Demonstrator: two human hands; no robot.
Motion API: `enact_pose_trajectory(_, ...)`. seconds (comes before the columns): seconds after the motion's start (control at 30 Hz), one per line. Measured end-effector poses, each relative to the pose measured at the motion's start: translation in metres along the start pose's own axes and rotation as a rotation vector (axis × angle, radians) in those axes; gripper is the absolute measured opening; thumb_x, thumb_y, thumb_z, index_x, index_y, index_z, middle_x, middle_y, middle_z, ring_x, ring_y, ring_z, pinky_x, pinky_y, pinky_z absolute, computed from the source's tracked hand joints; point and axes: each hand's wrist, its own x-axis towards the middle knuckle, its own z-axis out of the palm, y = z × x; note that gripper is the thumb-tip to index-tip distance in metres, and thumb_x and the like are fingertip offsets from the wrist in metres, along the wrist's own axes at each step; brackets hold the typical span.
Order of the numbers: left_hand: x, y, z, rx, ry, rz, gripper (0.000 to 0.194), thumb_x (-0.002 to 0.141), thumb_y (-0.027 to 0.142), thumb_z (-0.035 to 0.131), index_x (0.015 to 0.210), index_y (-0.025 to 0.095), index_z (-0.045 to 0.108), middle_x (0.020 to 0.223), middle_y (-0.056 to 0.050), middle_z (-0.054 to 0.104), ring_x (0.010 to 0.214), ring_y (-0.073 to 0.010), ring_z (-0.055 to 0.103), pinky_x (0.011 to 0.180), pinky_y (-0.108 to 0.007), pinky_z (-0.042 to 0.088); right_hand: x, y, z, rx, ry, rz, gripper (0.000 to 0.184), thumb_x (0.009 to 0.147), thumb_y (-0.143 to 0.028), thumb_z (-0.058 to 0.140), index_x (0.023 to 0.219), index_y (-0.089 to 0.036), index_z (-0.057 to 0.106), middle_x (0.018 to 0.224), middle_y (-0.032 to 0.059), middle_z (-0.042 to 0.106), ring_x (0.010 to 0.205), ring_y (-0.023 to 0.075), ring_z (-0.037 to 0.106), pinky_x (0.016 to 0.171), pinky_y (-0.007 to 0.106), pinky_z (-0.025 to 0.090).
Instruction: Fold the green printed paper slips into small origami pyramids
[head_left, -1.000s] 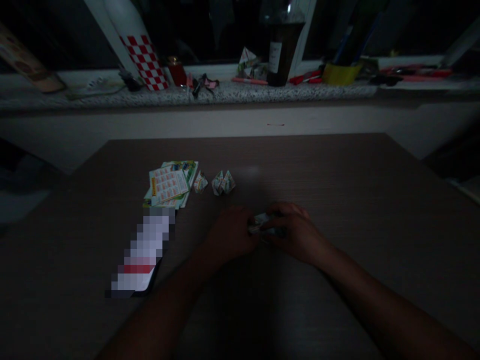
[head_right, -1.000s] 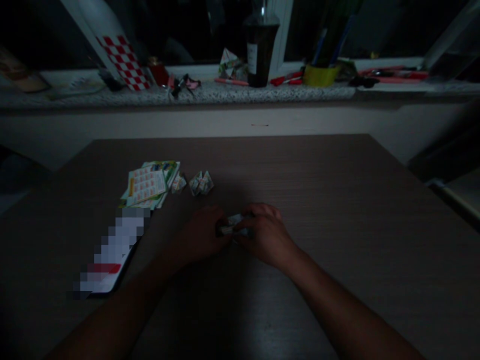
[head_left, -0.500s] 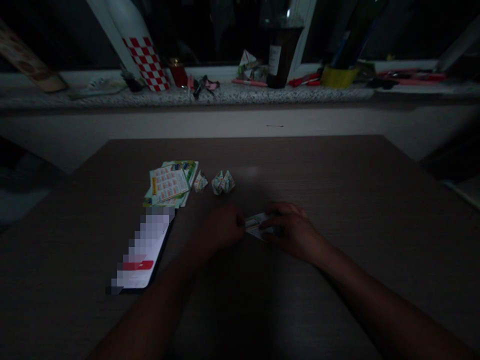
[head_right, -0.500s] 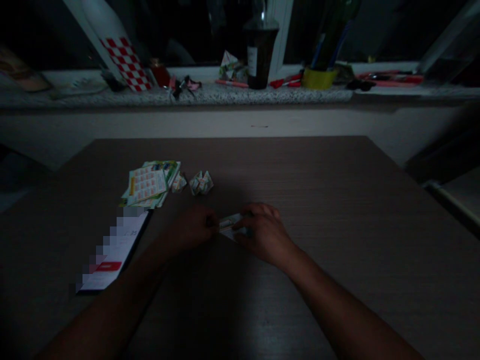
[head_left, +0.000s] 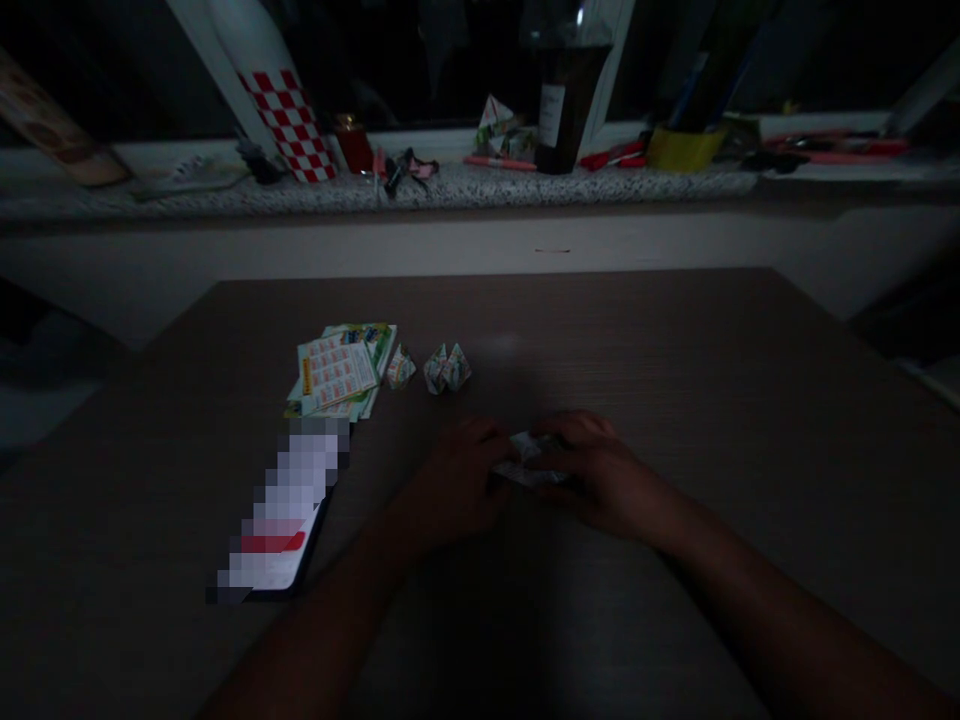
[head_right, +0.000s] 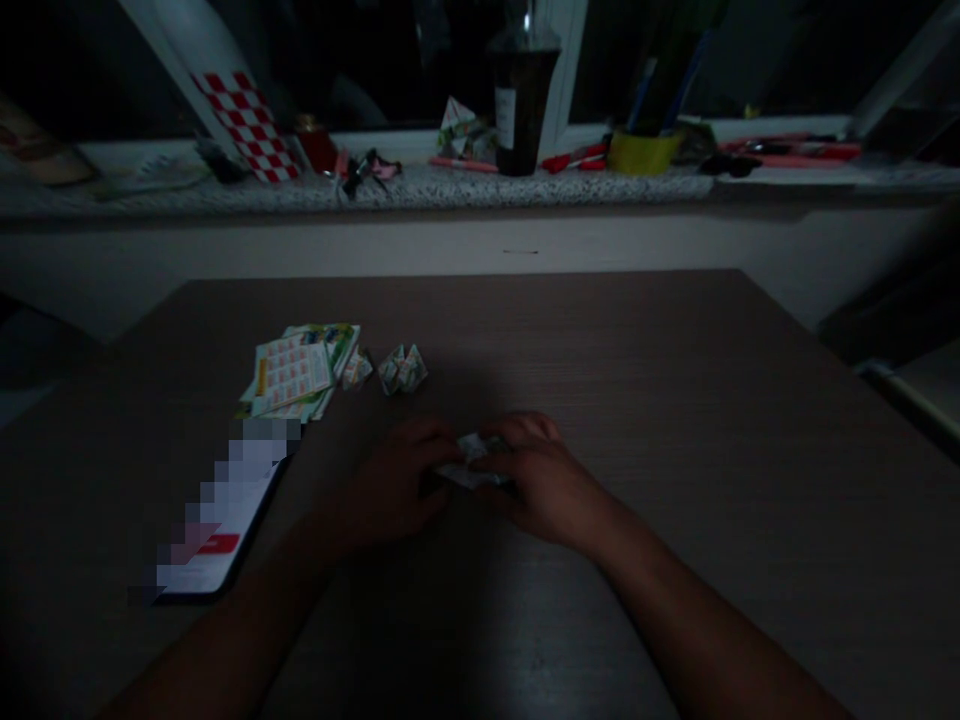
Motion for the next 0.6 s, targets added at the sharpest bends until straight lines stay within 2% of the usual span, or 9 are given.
enact_pose_trajectory(0.13,0.003,0.004,0.004,0.113,0.009,0.044,0.011,0.084,0.023,0.057,0.091,0.019,0.064,0.096,-0.006,0.061,0.095,-0.022,0.054,0.085,-0.037,0.042,0.001,0.001,0.0,0.054,0.069,-0.065,0.012,0.087,-0.025,0.061,0.094,-0.024,0.07,0.101,0.0055,0.069,0.102,0.0221,0.059,0.092,0.042,0.039)
enact_pose_trajectory(0.23,0.004,0.003,0.005,0.166,0.066,0.08,0.015,0.089,0.024,0.05,0.088,0.018,0.064,0.089,-0.006,0.063,0.088,-0.0199,0.056,0.081,-0.035,0.042,0.002,0.002,-0.001,0.102,0.135,-0.091,0.01,0.088,-0.022,0.058,0.092,-0.022,0.068,0.088,0.0042,0.071,0.092,0.0196,0.062,0.089,0.04,0.042)
enact_pose_trajectory(0.5,0.0,0.008,0.002,0.136,0.252,0.167,0.012,0.089,0.021,0.051,0.087,0.017,0.062,0.085,-0.004,0.064,0.084,-0.0176,0.056,0.081,-0.034,0.043,0.001,-0.002,-0.007,0.049,0.418,-0.266,0.014,0.078,-0.013,0.065,0.09,-0.021,0.065,0.081,0.0026,0.07,0.076,0.017,0.064,0.082,0.039,0.049)
enact_pose_trajectory(0.6,-0.001,0.013,0.0,0.113,0.348,0.223,0.007,0.087,0.019,0.054,0.086,0.017,0.061,0.085,-0.005,0.064,0.083,-0.0172,0.055,0.08,-0.034,0.044,-0.001,-0.005,-0.007,0.008,0.477,-0.324,0.015,0.077,-0.012,0.066,0.088,-0.022,0.064,0.078,0.0013,0.069,0.072,0.0161,0.064,0.077,0.038,0.051)
